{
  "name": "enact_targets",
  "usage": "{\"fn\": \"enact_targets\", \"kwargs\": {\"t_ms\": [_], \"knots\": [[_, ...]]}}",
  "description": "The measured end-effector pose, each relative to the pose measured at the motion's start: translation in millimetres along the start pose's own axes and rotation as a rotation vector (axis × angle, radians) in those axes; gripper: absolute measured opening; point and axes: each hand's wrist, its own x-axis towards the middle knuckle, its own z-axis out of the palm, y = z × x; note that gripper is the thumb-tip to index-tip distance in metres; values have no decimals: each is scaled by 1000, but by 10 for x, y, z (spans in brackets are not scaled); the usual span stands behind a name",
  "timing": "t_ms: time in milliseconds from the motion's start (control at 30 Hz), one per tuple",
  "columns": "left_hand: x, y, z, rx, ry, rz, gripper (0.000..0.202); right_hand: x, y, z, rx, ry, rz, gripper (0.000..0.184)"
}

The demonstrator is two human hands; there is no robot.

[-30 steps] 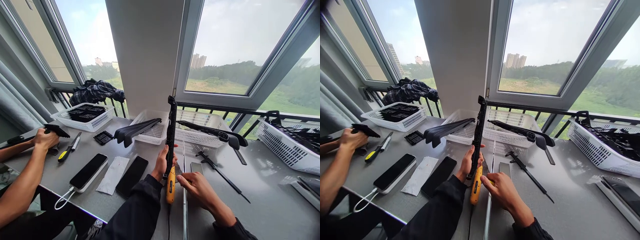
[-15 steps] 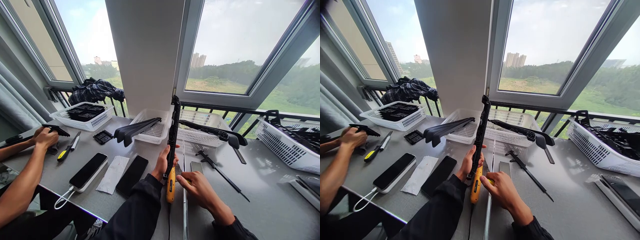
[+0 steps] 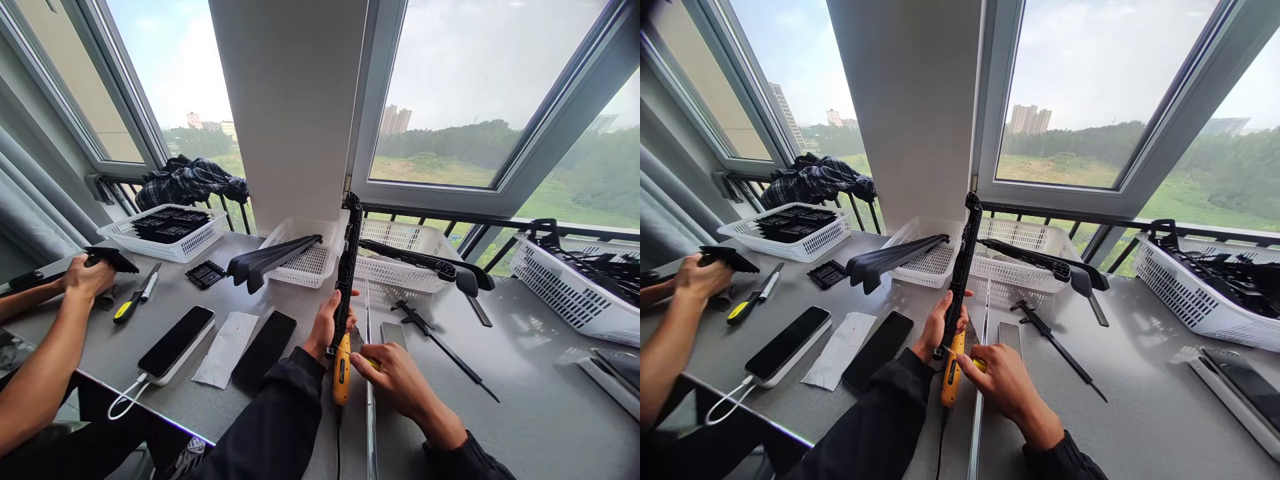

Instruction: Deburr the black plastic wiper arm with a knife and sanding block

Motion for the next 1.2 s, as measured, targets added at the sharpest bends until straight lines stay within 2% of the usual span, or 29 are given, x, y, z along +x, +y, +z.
{"fn": "enact_targets", "kwargs": {"t_ms": [233, 600, 800, 933, 1100, 1200], "knots": [[12, -41, -36, 34, 18, -28, 44, 0, 40, -18, 23, 44, -3, 64], [-12, -38, -19, 81, 0, -2, 45, 12, 73, 19, 8, 50, 29, 65], [12, -59, -37, 78, -27, 32, 52, 12, 63, -7, 8, 107, 65, 66], [48, -98, -70, 72, -36, 21, 66, 15, 62, -1, -11, 87, 42, 66], [38, -83, -62, 48, -35, 0, 59, 1, 46, -16, -20, 67, -4, 66], [46, -59, -48, 46, -33, -15, 64, -9, 26, -32, -16, 62, -20, 67]]}}
